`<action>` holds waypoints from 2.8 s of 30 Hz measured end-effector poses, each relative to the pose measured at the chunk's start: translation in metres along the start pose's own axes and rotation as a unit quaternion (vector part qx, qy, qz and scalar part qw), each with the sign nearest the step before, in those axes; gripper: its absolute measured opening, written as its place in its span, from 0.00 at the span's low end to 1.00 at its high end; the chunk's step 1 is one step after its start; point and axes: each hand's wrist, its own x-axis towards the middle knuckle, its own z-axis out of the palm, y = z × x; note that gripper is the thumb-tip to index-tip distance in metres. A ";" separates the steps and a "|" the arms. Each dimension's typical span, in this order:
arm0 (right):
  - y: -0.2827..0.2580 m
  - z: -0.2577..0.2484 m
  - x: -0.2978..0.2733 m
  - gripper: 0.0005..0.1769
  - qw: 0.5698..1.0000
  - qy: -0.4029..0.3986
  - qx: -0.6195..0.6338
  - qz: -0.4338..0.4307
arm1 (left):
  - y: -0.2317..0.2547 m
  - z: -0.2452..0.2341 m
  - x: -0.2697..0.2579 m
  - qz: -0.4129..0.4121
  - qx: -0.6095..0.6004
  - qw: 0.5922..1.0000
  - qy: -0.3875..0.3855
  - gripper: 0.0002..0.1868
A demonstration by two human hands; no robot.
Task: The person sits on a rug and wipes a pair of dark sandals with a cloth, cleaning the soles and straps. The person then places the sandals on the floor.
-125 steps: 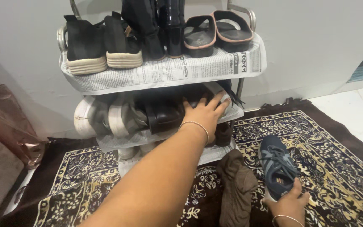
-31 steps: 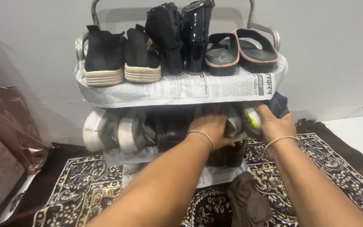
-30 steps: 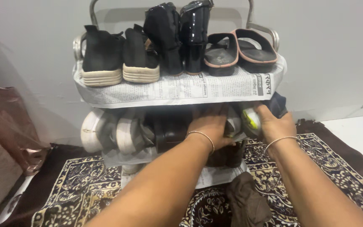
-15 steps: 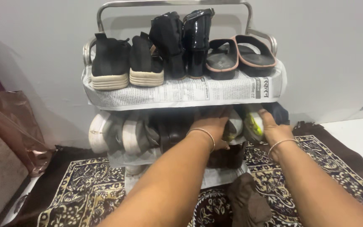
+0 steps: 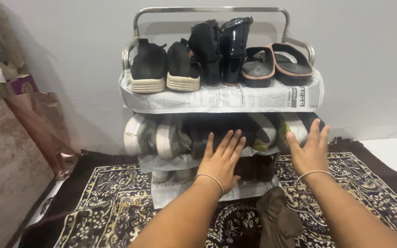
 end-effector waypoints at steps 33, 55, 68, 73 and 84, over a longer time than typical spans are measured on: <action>-0.112 0.073 -0.111 0.64 0.928 -0.169 -0.315 -0.106 | -0.107 0.005 -0.088 -0.283 -0.039 0.958 0.017 0.57; -0.052 0.043 -0.082 0.67 0.978 -0.029 -0.206 0.020 | -0.089 0.019 -0.108 -0.182 -0.046 0.982 -0.035 0.55; 0.002 0.058 -0.253 0.64 0.924 -0.195 -0.319 -0.080 | 0.001 0.071 -0.173 -0.082 -0.148 0.980 -0.107 0.51; 0.028 0.045 -0.241 0.66 0.874 -0.241 -0.412 0.090 | 0.015 0.078 -0.176 -0.059 -0.119 0.982 -0.132 0.52; 0.141 0.073 -0.261 0.59 0.953 -0.192 -0.119 0.204 | 0.090 0.078 -0.155 0.035 -0.199 0.970 -0.137 0.54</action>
